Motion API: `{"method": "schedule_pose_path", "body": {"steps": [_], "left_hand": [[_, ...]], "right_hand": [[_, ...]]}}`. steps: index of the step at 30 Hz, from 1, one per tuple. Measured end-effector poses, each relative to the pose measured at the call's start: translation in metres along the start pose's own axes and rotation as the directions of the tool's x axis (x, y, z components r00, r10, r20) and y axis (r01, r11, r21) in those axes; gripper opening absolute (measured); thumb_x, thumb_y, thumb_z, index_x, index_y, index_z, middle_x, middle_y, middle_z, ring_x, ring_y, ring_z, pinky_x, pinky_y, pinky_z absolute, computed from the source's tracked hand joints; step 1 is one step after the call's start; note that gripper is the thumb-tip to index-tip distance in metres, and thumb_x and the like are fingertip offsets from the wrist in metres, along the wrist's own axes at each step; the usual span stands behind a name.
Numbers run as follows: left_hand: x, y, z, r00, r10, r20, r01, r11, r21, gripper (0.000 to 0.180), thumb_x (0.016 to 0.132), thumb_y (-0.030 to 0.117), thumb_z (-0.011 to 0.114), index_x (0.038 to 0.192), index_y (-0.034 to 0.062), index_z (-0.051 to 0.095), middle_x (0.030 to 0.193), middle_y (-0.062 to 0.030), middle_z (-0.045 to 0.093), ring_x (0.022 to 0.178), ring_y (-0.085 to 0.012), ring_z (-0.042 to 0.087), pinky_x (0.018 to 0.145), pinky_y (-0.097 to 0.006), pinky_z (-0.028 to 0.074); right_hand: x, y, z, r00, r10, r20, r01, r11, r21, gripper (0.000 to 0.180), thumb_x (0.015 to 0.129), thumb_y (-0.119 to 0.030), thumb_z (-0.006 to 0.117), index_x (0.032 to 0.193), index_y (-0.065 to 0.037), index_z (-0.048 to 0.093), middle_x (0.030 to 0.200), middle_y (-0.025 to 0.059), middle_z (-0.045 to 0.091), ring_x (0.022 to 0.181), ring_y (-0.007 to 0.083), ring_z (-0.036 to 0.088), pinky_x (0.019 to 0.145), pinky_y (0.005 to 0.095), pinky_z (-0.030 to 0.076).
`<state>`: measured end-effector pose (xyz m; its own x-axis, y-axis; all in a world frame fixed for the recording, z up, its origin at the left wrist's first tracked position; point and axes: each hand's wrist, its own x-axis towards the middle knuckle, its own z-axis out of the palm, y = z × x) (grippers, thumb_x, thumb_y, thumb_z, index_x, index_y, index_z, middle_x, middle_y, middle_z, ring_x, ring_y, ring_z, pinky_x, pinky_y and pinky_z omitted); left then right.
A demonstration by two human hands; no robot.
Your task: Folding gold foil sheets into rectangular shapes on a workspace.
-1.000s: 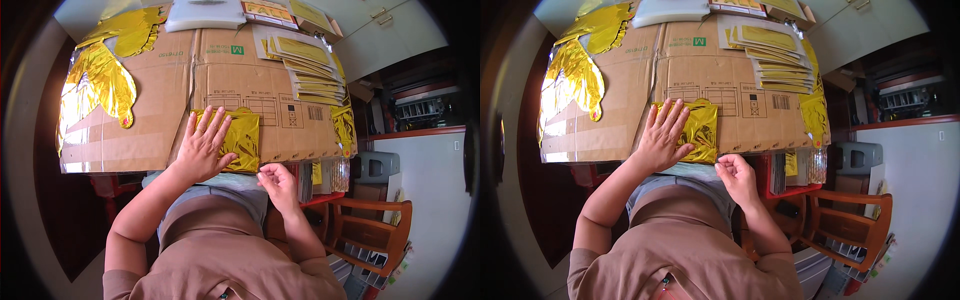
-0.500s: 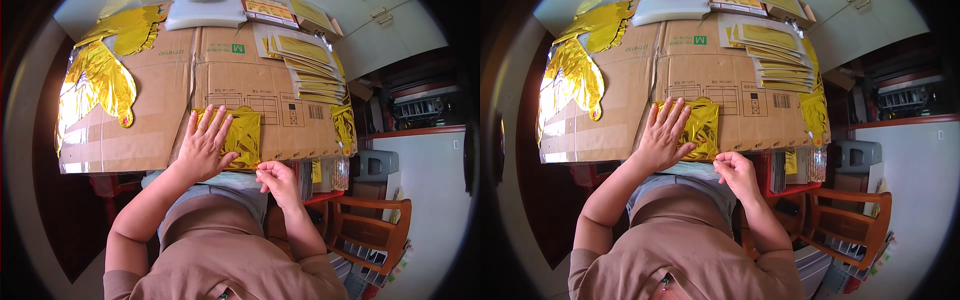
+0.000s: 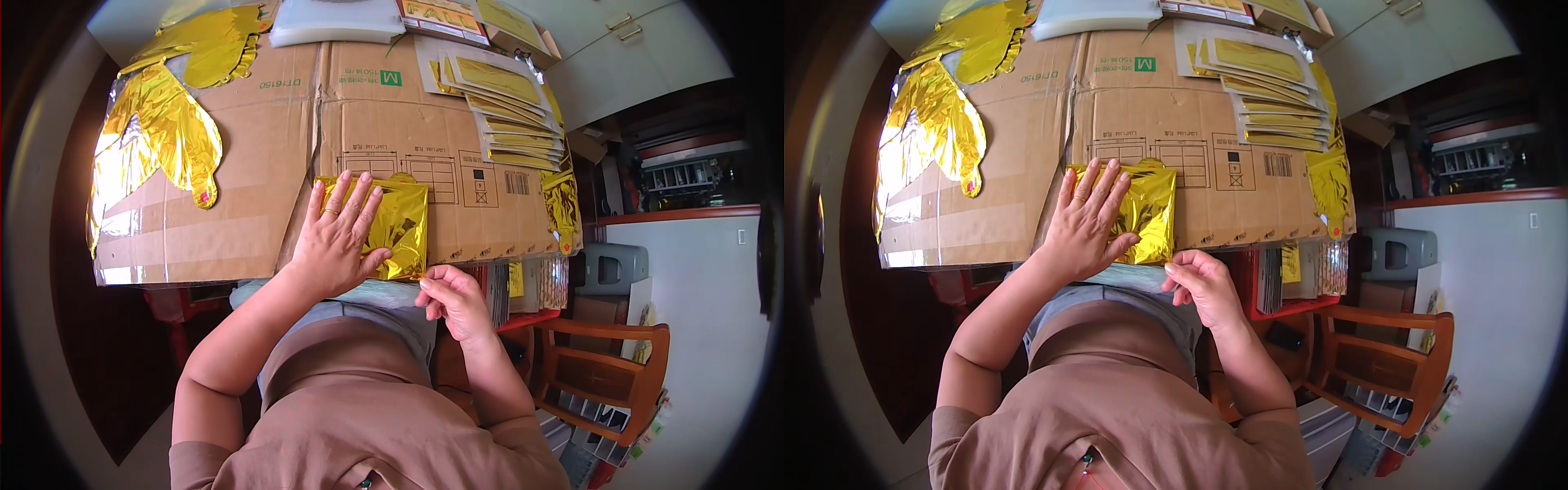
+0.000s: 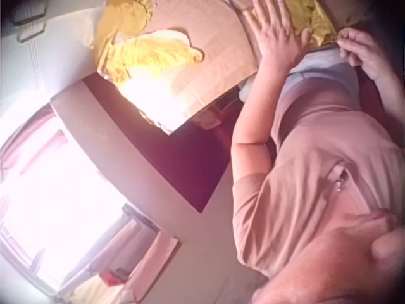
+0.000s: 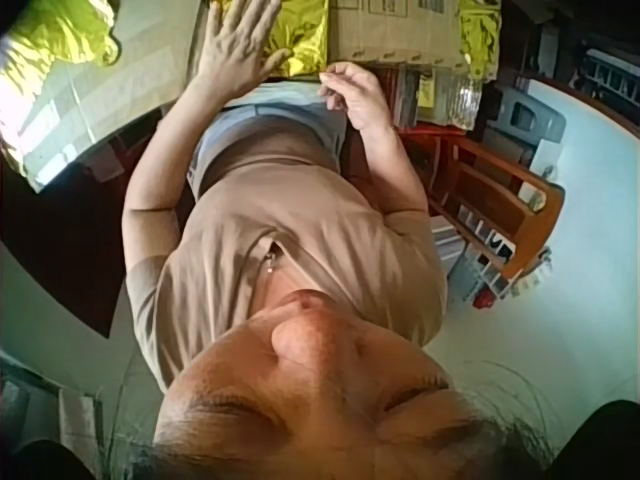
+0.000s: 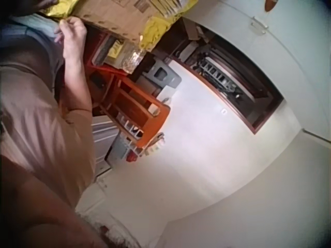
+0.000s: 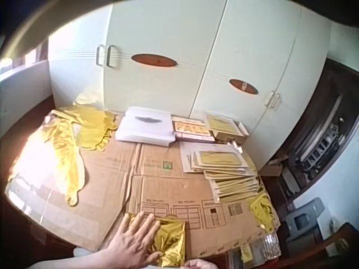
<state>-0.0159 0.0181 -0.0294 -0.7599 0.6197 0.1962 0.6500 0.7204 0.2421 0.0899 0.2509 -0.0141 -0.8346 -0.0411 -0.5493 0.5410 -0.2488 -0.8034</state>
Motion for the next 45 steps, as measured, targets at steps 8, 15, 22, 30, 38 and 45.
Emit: {"method": "schedule_pose_path", "body": {"steps": [8, 15, 22, 30, 38, 45], "left_hand": [[0.001, 0.000, 0.000, 1.000, 0.001, -0.001, -0.001, 1.000, -0.003, 0.083, 0.096, 0.056, 0.053, 0.155, 0.0018, 0.035, 0.163, -0.0201, 0.029, 0.153, -0.0406, 0.020, 0.122, -0.060, 0.012], [0.001, 0.000, 0.000, 1.000, -0.003, 0.003, 0.003, 1.000, 0.009, 0.083, 0.095, 0.056, 0.053, 0.155, 0.0017, 0.035, 0.163, -0.0197, 0.029, 0.153, -0.0406, 0.021, 0.122, -0.060, 0.012], [0.001, 0.000, -0.001, 1.000, 0.003, -0.001, -0.003, 1.000, 0.003, 0.083, 0.095, 0.056, 0.054, 0.155, 0.0014, 0.035, 0.163, -0.0205, 0.029, 0.152, -0.0411, 0.022, 0.122, -0.060, 0.013], [0.001, -0.001, 0.000, 1.000, 0.021, -0.014, -0.021, 1.000, 0.001, 0.082, 0.097, 0.056, 0.052, 0.154, 0.0004, 0.035, 0.163, -0.0210, 0.029, 0.153, -0.0413, 0.021, 0.121, -0.060, 0.012], [0.000, 0.000, -0.001, 1.000, 0.005, 0.019, -0.006, 1.000, 0.027, 0.082, 0.098, 0.057, 0.049, 0.156, 0.0003, 0.033, 0.164, -0.0206, 0.027, 0.154, -0.0407, 0.019, 0.123, -0.058, 0.011], [0.000, 0.001, -0.003, 1.000, 0.005, 0.022, -0.005, 1.000, 0.019, 0.083, 0.097, 0.056, 0.051, 0.156, 0.0006, 0.032, 0.165, -0.0206, 0.026, 0.154, -0.0404, 0.020, 0.123, -0.057, 0.010]], "right_hand": [[0.005, 0.001, 0.012, 0.985, -0.151, -0.084, 0.124, 0.956, -0.266, 0.018, 0.098, -0.019, 0.070, 0.095, -0.002, 0.067, 0.082, 0.0065, 0.073, 0.058, 0.0073, 0.061, 0.054, 0.0197, 0.045], [0.006, 0.014, 0.010, 0.975, -0.136, -0.175, 0.122, 0.989, -0.087, 0.014, 0.097, -0.014, 0.070, 0.091, -0.003, 0.066, 0.082, 0.0045, 0.070, 0.069, 0.0120, 0.070, 0.060, 0.0231, 0.051], [0.004, 0.025, 0.000, 0.968, -0.148, -0.200, 0.171, 0.980, 0.101, 0.012, 0.099, -0.011, 0.066, 0.103, -0.002, 0.060, 0.090, 0.0089, 0.070, 0.076, 0.0181, 0.073, 0.069, 0.0278, 0.058], [0.003, 0.028, 0.016, 0.943, -0.234, -0.238, 0.265, 0.958, 0.106, 0.020, 0.103, -0.017, 0.061, 0.112, 0.001, 0.056, 0.094, 0.0130, 0.071, 0.084, 0.0227, 0.075, 0.074, 0.0320, 0.060], [0.001, 0.025, 0.012, 0.991, -0.026, -0.128, 0.065, 0.946, 0.317, 0.027, 0.104, -0.022, 0.059, 0.117, 0.001, 0.058, 0.101, 0.0211, 0.073, 0.087, 0.0278, 0.075, 0.077, 0.0370, 0.061], [0.009, 0.021, 0.008, 0.999, 0.005, -0.051, 0.008, 0.972, 0.234, 0.028, 0.106, -0.024, 0.055, 0.113, 0.003, 0.063, 0.103, 0.0228, 0.074, 0.085, 0.0259, 0.075, 0.076, 0.0355, 0.060]]}}
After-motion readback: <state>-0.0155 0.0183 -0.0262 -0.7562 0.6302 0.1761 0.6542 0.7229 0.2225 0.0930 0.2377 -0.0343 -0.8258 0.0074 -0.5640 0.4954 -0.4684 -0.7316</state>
